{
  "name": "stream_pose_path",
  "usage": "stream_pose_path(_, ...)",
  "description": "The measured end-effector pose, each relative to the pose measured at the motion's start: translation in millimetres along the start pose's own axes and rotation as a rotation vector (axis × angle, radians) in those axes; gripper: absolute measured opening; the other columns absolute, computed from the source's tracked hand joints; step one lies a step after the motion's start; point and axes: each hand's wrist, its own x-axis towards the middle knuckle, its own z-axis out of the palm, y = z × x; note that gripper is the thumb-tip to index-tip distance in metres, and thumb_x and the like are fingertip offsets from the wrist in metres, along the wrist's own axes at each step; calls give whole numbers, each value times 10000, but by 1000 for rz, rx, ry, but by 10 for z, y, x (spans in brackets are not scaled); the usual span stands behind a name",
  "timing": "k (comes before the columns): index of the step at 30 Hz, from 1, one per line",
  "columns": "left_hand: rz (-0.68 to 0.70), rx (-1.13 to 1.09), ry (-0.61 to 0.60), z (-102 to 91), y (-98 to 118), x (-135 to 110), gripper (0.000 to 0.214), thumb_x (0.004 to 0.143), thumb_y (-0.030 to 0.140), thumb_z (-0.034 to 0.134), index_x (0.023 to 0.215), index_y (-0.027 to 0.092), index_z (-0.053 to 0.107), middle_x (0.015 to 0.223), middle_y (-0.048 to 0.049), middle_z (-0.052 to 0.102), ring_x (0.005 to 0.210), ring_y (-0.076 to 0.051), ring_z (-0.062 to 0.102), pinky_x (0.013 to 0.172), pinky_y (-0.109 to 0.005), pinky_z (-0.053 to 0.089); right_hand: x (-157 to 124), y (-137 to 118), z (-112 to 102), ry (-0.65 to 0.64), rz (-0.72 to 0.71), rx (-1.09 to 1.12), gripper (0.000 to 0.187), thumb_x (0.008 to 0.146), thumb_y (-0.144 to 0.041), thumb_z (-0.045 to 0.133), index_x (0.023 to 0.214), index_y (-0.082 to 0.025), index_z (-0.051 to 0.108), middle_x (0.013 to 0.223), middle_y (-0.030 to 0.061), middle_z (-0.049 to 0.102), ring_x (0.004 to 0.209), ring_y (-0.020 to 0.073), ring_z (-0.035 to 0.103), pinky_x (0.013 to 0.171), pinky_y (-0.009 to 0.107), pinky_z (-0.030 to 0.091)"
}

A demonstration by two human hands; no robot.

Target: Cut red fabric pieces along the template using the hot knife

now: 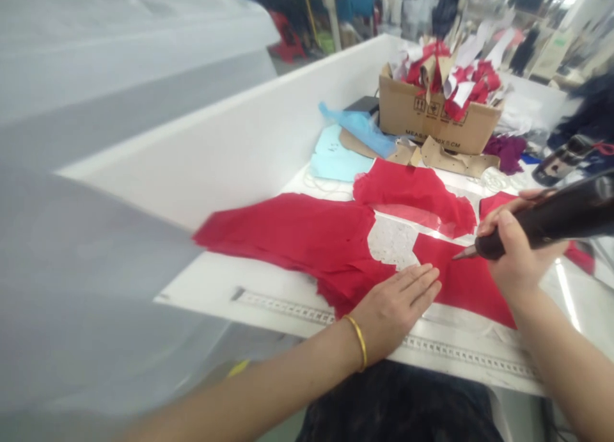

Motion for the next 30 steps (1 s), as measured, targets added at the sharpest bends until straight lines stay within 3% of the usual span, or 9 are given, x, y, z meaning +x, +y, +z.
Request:
stream_pose_path(5, -19, -4, 25, 38, 7, -22, 403, 955, -9, 367, 1256, 28, 633, 1296, -183, 694, 1283, -262, 631, 1084, -412, 561, 67, 108, 302, 9, 3, -4, 196, 820, -174, 661, 962, -228, 537, 608, -94, 606, 451, 121, 589, 504, 288, 537)
stream_pose_path(12, -27, -34, 46, 46, 11, -36, 385, 950, -5, 385, 1237, 26, 641, 1276, -181, 704, 1263, -272, 644, 1068, -427, 573, 96, 219, 503, 3, -5, 34, 180, 807, -193, 658, 912, -223, 514, 601, -86, 617, 423, 119, 584, 458, 269, 513)
stream_pose_path(30, -36, -54, 72, 68, 15, -36, 359, 960, 26, 405, 1227, 33, 644, 1262, -177, 707, 1247, -275, 647, 1092, -433, 538, 104, 313, 632, 41, 24, 54, 210, 792, -195, 666, 935, -218, 514, 572, -98, 593, 391, 121, 549, 445, 277, 476)
